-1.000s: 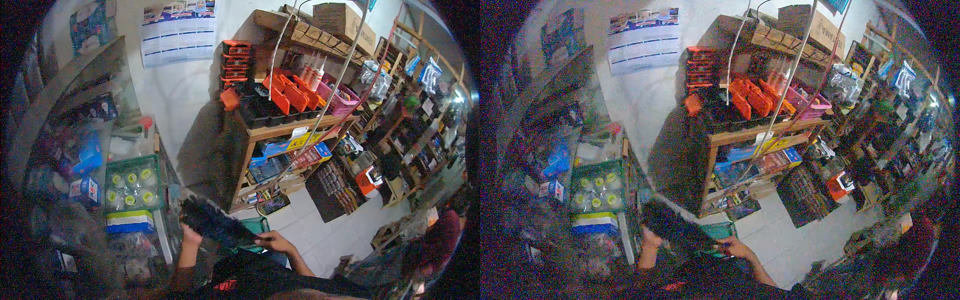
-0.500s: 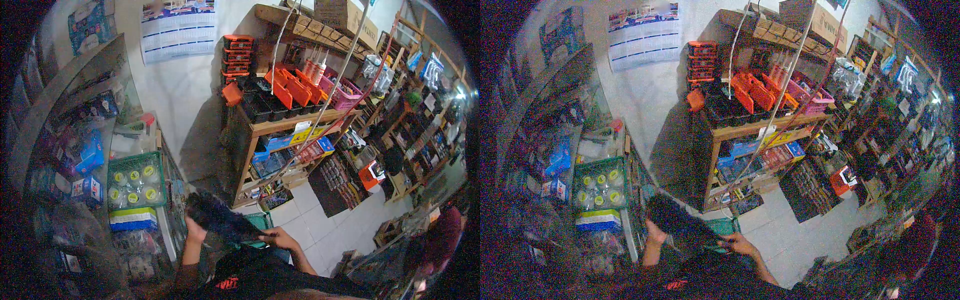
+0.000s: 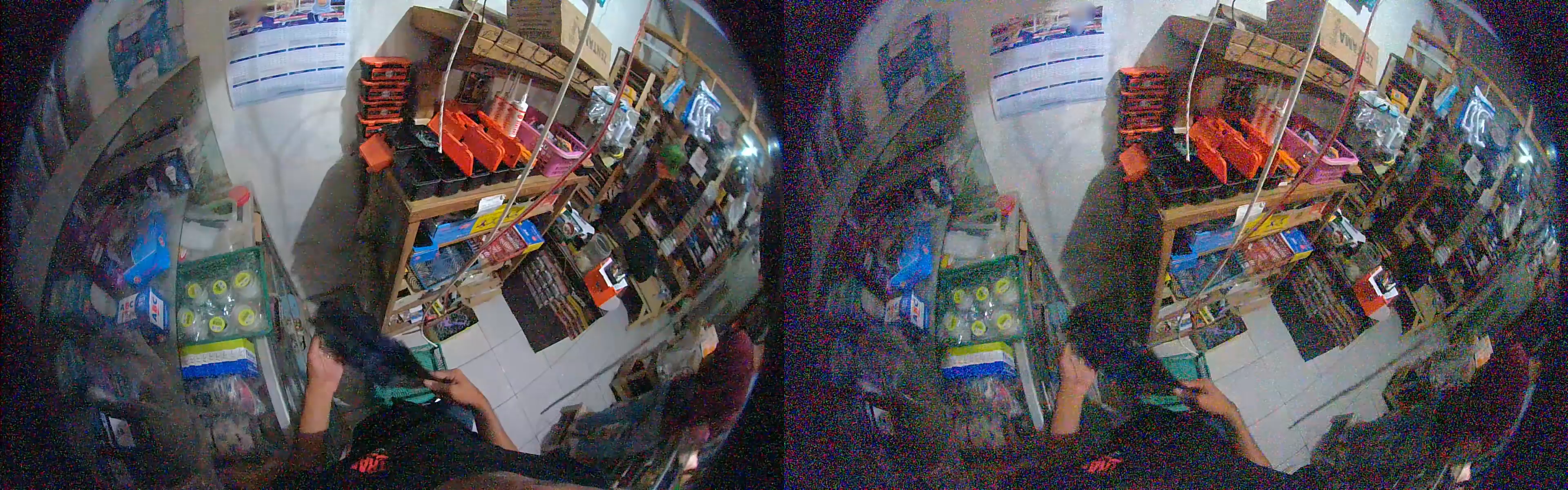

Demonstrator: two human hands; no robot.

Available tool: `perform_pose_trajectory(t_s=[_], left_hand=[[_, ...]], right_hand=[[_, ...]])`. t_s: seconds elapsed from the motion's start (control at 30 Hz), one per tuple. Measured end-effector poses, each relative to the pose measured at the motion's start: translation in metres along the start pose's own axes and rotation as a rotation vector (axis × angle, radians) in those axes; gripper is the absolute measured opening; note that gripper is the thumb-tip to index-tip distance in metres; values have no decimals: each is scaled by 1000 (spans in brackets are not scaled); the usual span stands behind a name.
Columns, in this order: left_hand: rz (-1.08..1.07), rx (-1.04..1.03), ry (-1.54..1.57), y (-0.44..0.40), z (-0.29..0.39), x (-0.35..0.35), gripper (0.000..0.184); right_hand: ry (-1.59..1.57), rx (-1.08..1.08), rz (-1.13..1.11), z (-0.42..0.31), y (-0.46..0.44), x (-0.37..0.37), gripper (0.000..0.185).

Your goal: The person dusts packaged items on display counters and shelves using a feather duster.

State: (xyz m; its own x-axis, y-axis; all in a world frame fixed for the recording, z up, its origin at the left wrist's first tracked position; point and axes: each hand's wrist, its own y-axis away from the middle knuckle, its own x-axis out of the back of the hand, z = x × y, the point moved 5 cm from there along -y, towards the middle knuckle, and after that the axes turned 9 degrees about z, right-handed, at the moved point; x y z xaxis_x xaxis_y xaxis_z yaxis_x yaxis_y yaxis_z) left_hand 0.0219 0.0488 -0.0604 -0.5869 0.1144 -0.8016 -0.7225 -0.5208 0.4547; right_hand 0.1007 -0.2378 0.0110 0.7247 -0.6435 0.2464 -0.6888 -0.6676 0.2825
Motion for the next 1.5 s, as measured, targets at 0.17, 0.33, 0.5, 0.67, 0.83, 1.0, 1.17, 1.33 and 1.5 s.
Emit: perform_pose_trajectory(t_s=[0.17,0.33,0.5,0.67,0.83,1.0,1.17,1.33,1.5], left_hand=[[-107,-20,31,8,-2,0,37],[-7,58,-82,-30,-11,52,36],[139,13,3,-14,-8,28,31],[-26,-18,71,-9,-4,16,29],[87,-25,-55,-47,-19,70,32],[52,-14,-29,-42,-16,61,28],[8,-108,16,-30,-13,65,30],[-63,-57,17,12,2,1,32],[-1,-5,-75,-11,-3,26,24]], right_hand=[[-40,158,-2,27,-4,1,26],[-188,92,6,56,-1,3,23],[-138,-8,9,18,5,1,21],[-114,-11,-9,37,4,1,22],[31,-105,-21,16,9,1,24],[-12,-160,110,34,6,1,27],[101,-67,99,31,5,2,33],[85,-52,-7,26,9,5,33],[8,-106,43,13,14,4,31]])
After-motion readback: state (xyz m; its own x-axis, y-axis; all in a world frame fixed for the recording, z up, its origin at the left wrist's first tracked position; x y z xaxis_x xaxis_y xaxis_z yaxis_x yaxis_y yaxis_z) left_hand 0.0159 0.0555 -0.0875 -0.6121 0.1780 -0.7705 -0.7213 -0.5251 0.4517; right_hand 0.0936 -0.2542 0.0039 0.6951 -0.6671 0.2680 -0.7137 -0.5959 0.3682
